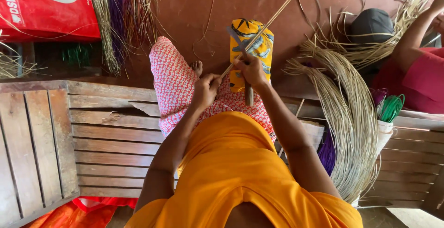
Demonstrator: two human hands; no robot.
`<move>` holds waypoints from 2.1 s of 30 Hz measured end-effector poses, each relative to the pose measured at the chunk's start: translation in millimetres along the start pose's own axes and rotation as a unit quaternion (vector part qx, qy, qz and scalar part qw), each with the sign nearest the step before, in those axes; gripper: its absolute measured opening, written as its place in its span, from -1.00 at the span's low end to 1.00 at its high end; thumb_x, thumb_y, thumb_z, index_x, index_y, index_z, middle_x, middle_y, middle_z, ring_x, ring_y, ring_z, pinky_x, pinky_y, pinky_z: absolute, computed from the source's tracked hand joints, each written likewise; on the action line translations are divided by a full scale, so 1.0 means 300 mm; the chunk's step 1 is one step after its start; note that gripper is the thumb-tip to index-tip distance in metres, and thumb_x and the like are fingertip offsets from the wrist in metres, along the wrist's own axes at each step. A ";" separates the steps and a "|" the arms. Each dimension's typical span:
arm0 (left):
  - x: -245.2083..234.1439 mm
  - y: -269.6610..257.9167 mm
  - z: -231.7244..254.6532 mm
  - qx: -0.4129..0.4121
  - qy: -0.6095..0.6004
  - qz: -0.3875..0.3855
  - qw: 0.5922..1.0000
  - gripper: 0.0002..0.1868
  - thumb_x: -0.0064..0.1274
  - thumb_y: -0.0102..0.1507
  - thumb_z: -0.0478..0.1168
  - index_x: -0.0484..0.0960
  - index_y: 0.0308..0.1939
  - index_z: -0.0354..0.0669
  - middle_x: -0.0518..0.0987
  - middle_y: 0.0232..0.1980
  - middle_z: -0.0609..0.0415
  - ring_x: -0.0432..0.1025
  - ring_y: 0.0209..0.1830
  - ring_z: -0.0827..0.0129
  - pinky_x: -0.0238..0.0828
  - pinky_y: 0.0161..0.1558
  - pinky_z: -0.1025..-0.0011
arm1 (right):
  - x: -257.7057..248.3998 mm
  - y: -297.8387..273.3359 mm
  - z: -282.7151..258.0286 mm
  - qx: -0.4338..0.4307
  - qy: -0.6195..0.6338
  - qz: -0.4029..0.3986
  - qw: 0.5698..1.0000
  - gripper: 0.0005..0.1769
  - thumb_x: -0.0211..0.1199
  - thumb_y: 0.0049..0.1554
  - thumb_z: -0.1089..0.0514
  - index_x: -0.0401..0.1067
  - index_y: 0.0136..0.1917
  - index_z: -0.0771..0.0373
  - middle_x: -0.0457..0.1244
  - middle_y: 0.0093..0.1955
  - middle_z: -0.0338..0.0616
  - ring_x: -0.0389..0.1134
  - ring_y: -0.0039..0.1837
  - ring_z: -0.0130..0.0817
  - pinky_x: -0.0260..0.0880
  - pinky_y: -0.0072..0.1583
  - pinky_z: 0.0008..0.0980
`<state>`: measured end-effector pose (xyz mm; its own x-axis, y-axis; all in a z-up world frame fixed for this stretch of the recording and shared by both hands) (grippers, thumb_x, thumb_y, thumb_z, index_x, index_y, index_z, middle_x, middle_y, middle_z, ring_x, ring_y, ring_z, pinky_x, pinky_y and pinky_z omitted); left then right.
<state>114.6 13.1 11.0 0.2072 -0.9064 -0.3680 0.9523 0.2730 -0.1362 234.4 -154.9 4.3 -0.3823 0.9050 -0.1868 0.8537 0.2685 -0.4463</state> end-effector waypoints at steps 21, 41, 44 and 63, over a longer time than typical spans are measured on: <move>0.393 0.380 -0.175 -0.117 0.132 -0.045 0.983 -0.83 0.03 0.33 0.00 0.61 -0.17 0.08 0.70 -0.25 -0.05 0.63 -0.11 0.00 0.59 -0.05 0.07 | -0.223 0.101 0.102 -0.149 -0.453 0.140 0.868 -0.63 0.14 0.26 -0.35 0.35 0.09 -0.08 0.22 -0.04 -0.27 0.29 0.11 -0.19 0.00 0.24 0.02; 0.280 0.242 -0.183 -0.051 -0.022 -0.021 0.998 -0.86 0.14 0.22 -0.15 0.69 -0.34 -0.12 0.62 -0.51 -0.05 0.57 -0.42 0.14 0.52 -0.32 0.22 | -0.298 0.107 0.101 -0.135 -0.334 0.159 0.919 -0.61 0.28 0.23 -0.38 0.41 -0.07 -0.09 0.25 -0.17 -0.33 0.31 0.03 -0.25 -0.01 0.22 -0.06; 0.208 0.188 -0.152 -0.068 -0.055 -0.039 0.995 -0.89 0.16 0.25 -0.21 0.71 -0.32 -0.14 0.57 -0.60 0.03 0.51 -0.54 0.29 0.49 -0.40 0.29 | -0.295 0.116 0.107 -0.137 -0.326 0.155 0.923 -0.62 0.29 0.24 -0.37 0.40 -0.08 -0.09 0.24 -0.18 -0.34 0.31 0.02 -0.25 0.00 0.22 -0.06; -0.122 -0.235 -0.169 -0.143 -0.128 -0.080 0.978 -0.87 0.16 0.36 -0.29 0.69 -0.13 -0.33 0.61 -0.44 -0.11 0.53 -0.41 0.35 0.55 -0.33 0.32 | -0.265 0.095 0.065 -0.169 -0.345 0.165 0.908 -0.63 0.34 0.20 -0.33 0.40 -0.08 -0.07 0.26 -0.19 -0.34 0.31 0.00 -0.27 -0.02 0.18 -0.11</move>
<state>28.7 43.2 -12.5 0.1442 -0.9861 -0.0826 0.8835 0.1658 -0.4380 282.3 -225.7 -10.6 -0.1173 0.5631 -0.8180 0.9774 0.2115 0.0054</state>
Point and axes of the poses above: each hand's wrist, its own y-axis towards the middle knuckle, its own x-axis out of the palm, z = x × y, the point moved 7 cm from there along y, towards the middle knuckle
